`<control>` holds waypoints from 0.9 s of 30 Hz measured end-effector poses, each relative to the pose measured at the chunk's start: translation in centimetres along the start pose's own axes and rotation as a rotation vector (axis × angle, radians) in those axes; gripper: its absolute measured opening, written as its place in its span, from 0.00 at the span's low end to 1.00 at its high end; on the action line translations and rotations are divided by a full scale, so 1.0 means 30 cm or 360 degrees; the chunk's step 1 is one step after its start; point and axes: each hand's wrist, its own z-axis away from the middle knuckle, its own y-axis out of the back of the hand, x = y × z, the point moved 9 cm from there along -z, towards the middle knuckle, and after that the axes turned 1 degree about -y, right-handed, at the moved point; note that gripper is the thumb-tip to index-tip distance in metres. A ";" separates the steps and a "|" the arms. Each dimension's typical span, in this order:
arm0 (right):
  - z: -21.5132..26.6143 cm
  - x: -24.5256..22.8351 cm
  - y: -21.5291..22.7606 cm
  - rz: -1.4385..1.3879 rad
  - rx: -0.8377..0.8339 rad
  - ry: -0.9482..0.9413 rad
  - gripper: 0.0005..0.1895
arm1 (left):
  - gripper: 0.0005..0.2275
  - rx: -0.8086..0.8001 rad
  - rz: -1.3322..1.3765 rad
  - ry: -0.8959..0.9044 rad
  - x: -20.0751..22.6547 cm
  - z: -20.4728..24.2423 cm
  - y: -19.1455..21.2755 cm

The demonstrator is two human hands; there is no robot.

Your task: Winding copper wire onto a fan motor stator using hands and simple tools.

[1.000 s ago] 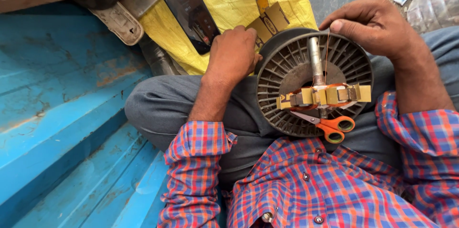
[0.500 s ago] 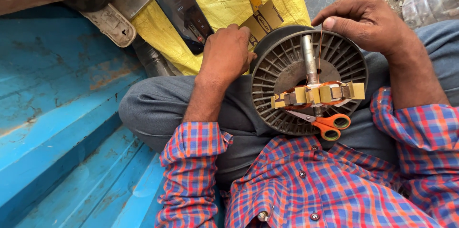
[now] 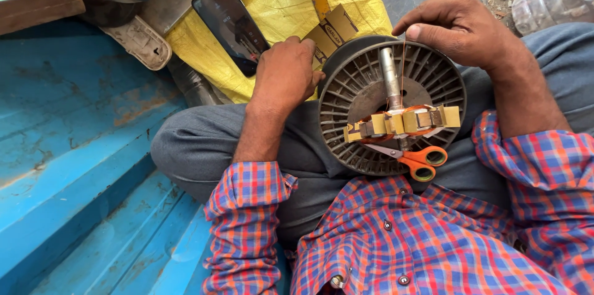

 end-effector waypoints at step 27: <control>-0.001 -0.015 0.000 0.0091 -0.0006 0.0093 0.15 | 0.18 -0.0034 -0.0015 0.0025 -0.003 -0.001 -0.002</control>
